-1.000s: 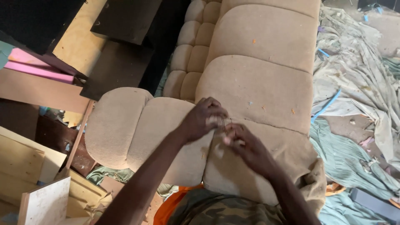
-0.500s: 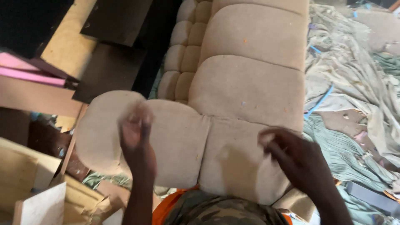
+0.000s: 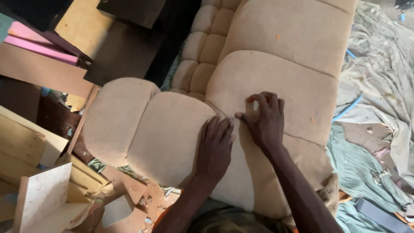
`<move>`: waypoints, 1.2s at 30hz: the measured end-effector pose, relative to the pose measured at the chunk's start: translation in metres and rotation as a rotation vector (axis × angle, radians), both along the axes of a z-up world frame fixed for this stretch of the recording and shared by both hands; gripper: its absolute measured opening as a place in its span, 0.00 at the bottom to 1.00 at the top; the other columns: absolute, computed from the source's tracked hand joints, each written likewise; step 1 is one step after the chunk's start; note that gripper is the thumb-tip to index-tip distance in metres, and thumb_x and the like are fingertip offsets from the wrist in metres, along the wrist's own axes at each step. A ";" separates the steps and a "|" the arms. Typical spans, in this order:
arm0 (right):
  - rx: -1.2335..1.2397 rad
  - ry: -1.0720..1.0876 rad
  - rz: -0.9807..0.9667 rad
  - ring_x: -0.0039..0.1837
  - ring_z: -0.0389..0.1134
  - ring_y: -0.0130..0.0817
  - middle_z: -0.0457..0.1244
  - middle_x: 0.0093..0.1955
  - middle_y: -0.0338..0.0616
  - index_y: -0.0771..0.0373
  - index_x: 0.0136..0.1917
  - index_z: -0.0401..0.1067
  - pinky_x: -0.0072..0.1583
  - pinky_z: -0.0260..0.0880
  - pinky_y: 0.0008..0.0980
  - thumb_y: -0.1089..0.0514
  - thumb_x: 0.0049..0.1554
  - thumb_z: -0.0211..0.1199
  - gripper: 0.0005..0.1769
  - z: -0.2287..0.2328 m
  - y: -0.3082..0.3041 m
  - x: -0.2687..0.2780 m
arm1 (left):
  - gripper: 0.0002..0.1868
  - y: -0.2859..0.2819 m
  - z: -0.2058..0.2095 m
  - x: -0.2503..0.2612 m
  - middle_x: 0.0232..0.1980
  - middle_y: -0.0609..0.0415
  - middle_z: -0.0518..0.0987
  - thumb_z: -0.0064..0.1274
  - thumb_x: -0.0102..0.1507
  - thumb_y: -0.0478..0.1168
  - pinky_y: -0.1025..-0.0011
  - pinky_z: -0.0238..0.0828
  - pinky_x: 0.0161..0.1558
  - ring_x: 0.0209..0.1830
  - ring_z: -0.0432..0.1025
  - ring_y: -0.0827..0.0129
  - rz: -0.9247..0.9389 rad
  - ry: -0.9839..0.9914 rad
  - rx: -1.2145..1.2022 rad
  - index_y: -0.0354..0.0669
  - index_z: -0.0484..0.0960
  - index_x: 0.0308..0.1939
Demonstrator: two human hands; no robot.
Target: The person is sewing a seam on a beige upholstered sofa using a needle and thread. They repeatedly push the needle through the fabric and pull the thread to close a gap between two sections of the sofa cushion.
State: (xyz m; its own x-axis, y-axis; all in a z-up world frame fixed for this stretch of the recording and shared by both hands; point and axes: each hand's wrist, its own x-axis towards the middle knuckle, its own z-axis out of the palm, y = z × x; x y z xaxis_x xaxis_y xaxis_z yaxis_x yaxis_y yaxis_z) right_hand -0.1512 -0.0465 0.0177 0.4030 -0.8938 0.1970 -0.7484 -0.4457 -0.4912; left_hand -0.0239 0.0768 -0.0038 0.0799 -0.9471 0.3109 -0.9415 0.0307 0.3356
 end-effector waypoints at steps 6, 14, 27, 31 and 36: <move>0.125 0.013 -0.054 0.66 0.56 0.54 0.54 0.61 0.45 0.53 0.57 0.69 0.62 0.64 0.53 0.41 0.53 0.75 0.26 0.004 0.002 0.006 | 0.14 0.005 0.011 -0.004 0.60 0.50 0.76 0.46 0.73 0.42 0.51 0.54 0.75 0.74 0.63 0.50 0.025 0.055 -0.016 0.37 0.82 0.55; 0.198 -0.026 -0.081 0.64 0.55 0.51 0.54 0.58 0.42 0.51 0.54 0.68 0.63 0.61 0.49 0.40 0.54 0.74 0.24 0.004 -0.004 0.007 | 0.10 -0.004 0.012 0.000 0.49 0.52 0.77 0.49 0.71 0.38 0.48 0.60 0.72 0.68 0.68 0.48 0.010 0.159 -0.082 0.37 0.84 0.49; -0.053 -0.200 0.049 0.66 0.62 0.50 0.62 0.61 0.44 0.50 0.53 0.77 0.61 0.67 0.50 0.46 0.61 0.68 0.10 -0.006 0.029 -0.016 | 0.14 -0.006 0.004 0.013 0.56 0.45 0.75 0.53 0.68 0.35 0.49 0.59 0.73 0.70 0.65 0.45 0.119 0.343 -0.100 0.33 0.77 0.57; -0.145 -0.172 0.036 0.60 0.64 0.46 0.65 0.55 0.41 0.50 0.52 0.79 0.58 0.66 0.45 0.52 0.63 0.65 0.06 -0.003 0.057 -0.007 | 0.11 -0.023 -0.004 0.020 0.49 0.48 0.74 0.55 0.68 0.38 0.49 0.62 0.72 0.67 0.68 0.46 0.113 0.361 -0.109 0.37 0.76 0.51; -0.081 -0.018 -0.023 0.58 0.63 0.42 0.66 0.51 0.39 0.50 0.52 0.80 0.54 0.65 0.41 0.50 0.61 0.67 0.07 -0.009 0.059 -0.005 | 0.21 -0.053 -0.007 0.046 0.36 0.57 0.74 0.65 0.59 0.57 0.51 0.67 0.59 0.50 0.73 0.56 0.129 0.431 0.008 0.47 0.74 0.33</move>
State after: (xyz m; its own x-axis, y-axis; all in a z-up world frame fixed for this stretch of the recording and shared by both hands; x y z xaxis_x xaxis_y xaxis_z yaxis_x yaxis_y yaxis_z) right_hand -0.1566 0.0129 0.0084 0.3781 -0.8837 0.2759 -0.7502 -0.4671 -0.4680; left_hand 0.0218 0.0242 -0.0110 0.3182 -0.9232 0.2154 -0.7114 -0.0823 0.6980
